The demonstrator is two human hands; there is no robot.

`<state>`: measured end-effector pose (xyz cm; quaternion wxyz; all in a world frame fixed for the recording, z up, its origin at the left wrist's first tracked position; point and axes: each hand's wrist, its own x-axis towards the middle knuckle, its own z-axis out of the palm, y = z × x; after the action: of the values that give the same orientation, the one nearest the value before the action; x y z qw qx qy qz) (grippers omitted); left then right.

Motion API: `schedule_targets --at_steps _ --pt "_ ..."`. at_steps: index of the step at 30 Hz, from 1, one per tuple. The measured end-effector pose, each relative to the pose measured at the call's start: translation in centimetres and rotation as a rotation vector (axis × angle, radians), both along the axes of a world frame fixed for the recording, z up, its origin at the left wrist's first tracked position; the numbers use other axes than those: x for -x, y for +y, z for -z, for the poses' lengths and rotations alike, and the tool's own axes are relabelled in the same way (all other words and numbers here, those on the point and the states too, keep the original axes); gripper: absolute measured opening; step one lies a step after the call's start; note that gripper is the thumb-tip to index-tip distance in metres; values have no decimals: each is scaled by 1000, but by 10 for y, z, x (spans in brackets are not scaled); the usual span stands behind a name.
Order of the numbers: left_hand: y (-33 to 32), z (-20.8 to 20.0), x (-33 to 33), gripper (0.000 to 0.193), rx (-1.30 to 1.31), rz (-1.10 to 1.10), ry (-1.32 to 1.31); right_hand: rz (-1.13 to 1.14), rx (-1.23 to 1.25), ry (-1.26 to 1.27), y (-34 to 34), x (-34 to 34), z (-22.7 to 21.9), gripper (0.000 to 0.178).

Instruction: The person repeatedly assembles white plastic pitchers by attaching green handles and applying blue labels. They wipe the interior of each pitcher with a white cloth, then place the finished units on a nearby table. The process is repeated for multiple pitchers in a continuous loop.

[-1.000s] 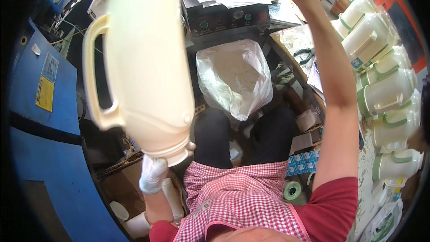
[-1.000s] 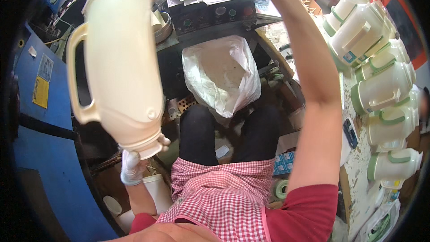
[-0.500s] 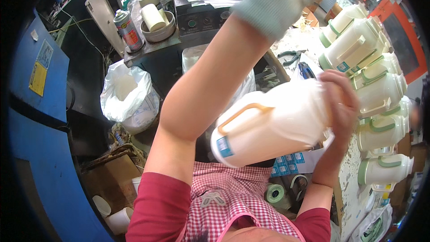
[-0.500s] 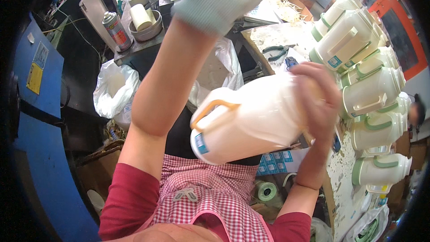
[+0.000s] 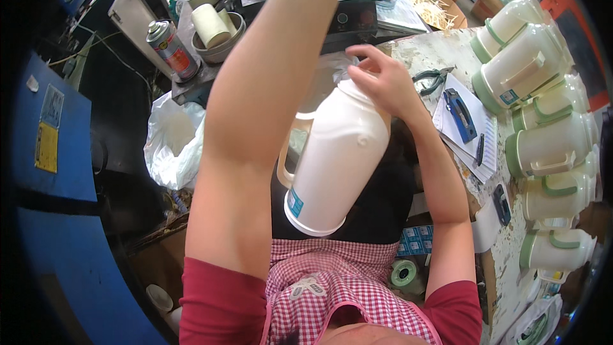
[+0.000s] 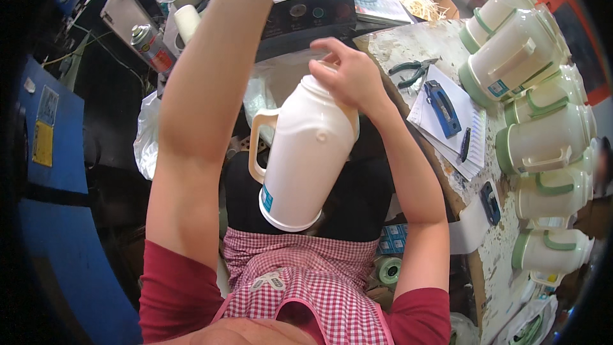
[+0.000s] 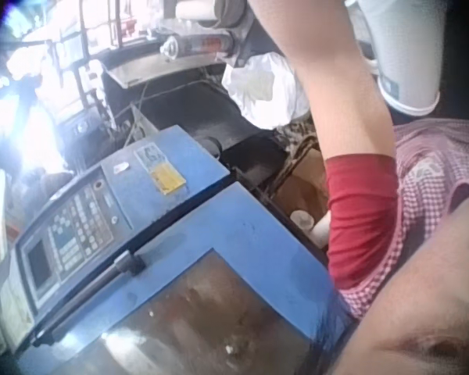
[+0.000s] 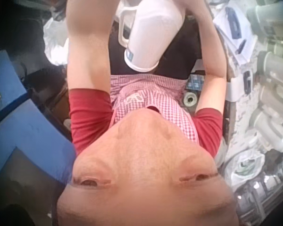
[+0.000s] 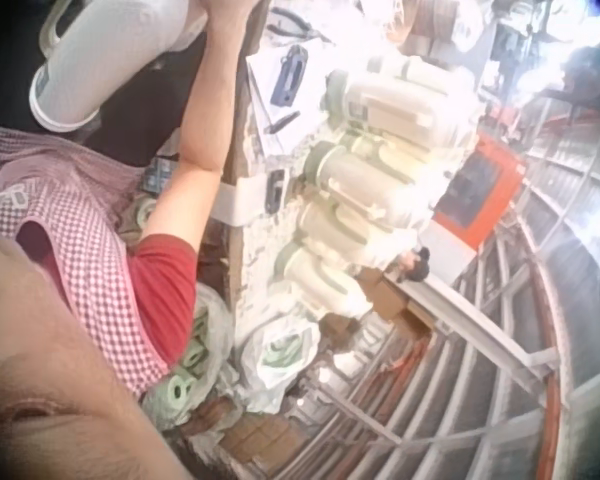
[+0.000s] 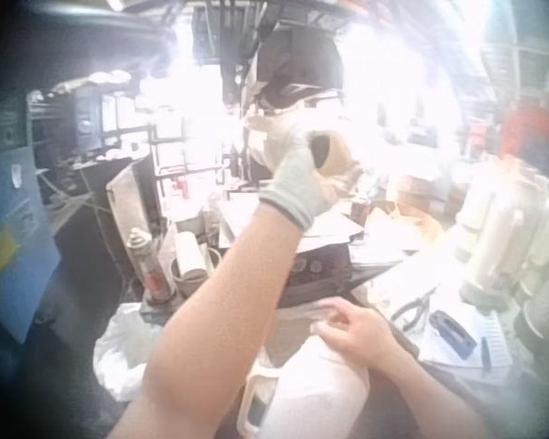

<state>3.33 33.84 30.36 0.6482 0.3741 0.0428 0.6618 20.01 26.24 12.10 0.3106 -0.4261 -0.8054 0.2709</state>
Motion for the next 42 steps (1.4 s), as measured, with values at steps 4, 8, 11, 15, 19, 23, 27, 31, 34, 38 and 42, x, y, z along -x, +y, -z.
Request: schedule_targets --at_steps 4,8,11,15,19,23,27,31,34,38,42 --pt "24 -2 15 44 171 -118 -49 129 1 -268 76 20 34 77" --pt "33 12 20 49 -414 -844 634 125 81 -410 140 49 63 87" --pt "45 27 30 49 -296 -882 795 94 116 -434 154 58 58 82" --pt "67 55 48 48 -339 -994 1190 73 113 -424 96 32 19 53" --pt "49 99 39 48 -437 -963 1348 14 -125 62 -36 -39 -15 40" --pt "-61 154 14 48 -457 -808 1265 332 -488 440 -148 -131 -32 28" --pt "-191 204 11 48 -373 -663 1337 573 -617 805 -213 -199 -47 19" --pt "-245 232 21 49 -250 -627 1399 543 -784 1040 -232 -183 -59 18" --pt "-246 238 27 49 -208 -652 1390 530 -914 933 -253 -161 -43 16" --pt "-234 237 25 50 -162 -656 1321 225 -666 43 -340 -241 -13 31" --pt "-226 241 21 51 -89 -661 1222 1312 -209 -489 -536 -418 -38 26"
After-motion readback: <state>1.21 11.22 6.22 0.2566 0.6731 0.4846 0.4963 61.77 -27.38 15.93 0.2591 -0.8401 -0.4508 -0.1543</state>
